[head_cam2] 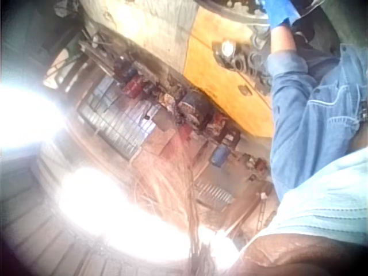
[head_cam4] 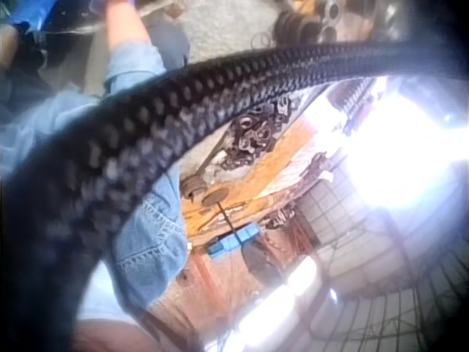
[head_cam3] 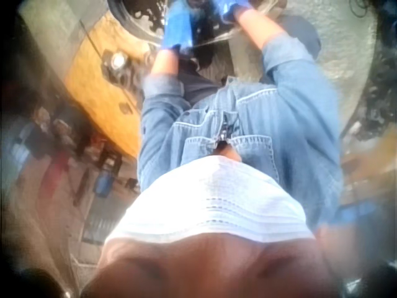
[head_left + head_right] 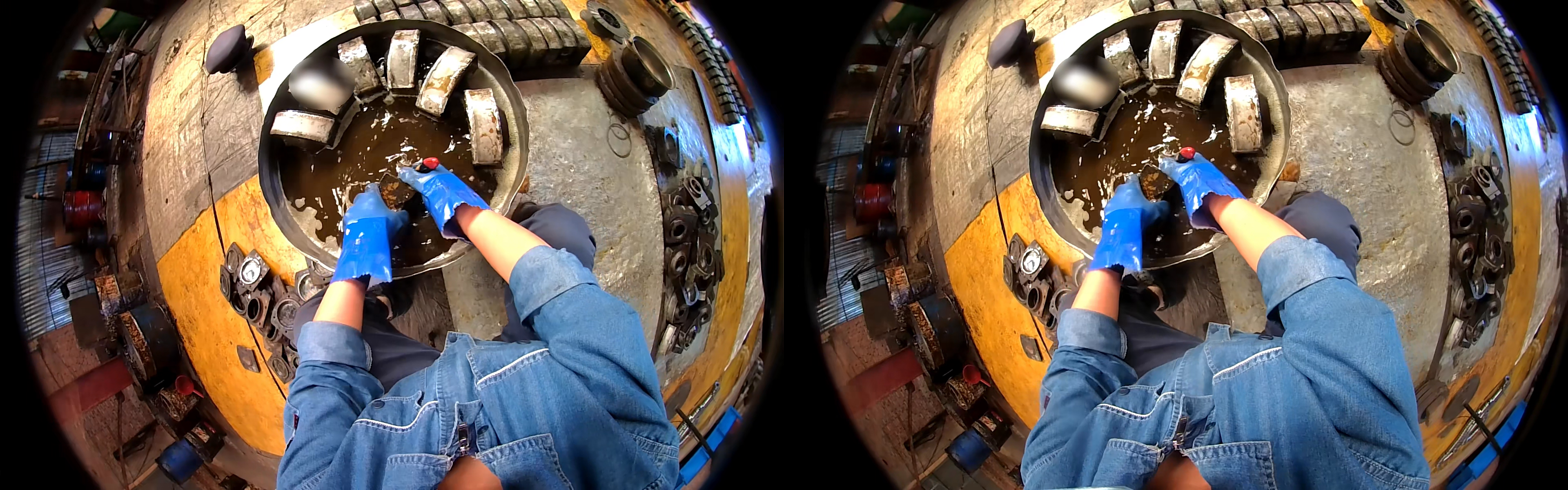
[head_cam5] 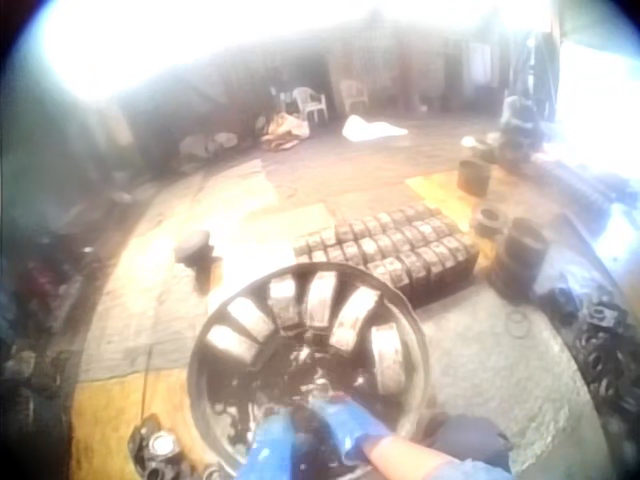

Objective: The person cleans industrial metal parts by submerging them in a liquid bath and using a brush. They scrub the inner and outer surfaces of the parts one at a time while wearing blue protective gloves.

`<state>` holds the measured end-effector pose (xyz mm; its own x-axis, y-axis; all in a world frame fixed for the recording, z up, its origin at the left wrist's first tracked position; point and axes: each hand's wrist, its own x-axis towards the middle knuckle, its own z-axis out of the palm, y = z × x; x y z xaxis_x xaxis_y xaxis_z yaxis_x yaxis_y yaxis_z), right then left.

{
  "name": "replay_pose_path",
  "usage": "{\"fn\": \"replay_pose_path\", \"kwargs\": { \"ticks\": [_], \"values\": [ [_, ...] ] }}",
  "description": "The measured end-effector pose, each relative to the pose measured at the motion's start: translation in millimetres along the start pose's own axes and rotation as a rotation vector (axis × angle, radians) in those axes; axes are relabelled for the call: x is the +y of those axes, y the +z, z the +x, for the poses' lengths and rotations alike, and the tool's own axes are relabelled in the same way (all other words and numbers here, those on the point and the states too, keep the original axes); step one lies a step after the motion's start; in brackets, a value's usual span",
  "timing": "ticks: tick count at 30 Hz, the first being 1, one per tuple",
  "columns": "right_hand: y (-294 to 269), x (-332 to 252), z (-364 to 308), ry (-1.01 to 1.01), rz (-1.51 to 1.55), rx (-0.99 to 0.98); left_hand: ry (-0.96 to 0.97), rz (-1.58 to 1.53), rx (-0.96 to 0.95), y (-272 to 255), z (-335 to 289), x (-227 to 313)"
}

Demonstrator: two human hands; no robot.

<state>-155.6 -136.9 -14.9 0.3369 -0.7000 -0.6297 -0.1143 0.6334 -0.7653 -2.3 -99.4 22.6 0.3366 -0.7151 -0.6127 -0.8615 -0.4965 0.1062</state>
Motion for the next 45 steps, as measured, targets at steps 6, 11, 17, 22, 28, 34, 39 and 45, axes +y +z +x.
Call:
{"fn": "replay_pose_path", "kwargs": {
  "ticks": [6,11,17,22,28,34,39,45],
  "values": [
    [-5.2,6.3,6.1,-0.038,0.029,-0.037,0.039,-0.131,0.044,1.6,5.5,2.0],
    [6.4,-38.5,-28.8,-0.092,0.099,0.03,0.126,-0.285,0.048,-4.1,-1.3,-11.5],
    [28.6,-28.1,-22.4,-0.306,0.333,-0.039,0.276,-0.508,0.085,10.1,12.9,-54.7],
    [1.7,-4.1,8.5,-0.366,0.18,0.002,0.213,-0.297,0.274,20.2,-14.9,-46.7],
    [-40.2,-11.7,9.1,-0.08,-0.225,0.174,0.189,-0.245,0.32,23.8,-20.7,-60.4],
    [-47.2,7.8,2.7,-0.045,-0.09,0.018,0.221,-0.241,0.311,30.2,-7.1,-73.7],
    [-47.6,-47.3,-36.5,-0.263,-0.178,-0.035,0.306,-0.413,0.239,24.5,-25.7,-62.8],
    [-29.0,-28.4,3.7,-0.429,-0.339,-0.123,0.312,-0.423,0.301,20.2,-34.8,-72.0]
  ]
}}
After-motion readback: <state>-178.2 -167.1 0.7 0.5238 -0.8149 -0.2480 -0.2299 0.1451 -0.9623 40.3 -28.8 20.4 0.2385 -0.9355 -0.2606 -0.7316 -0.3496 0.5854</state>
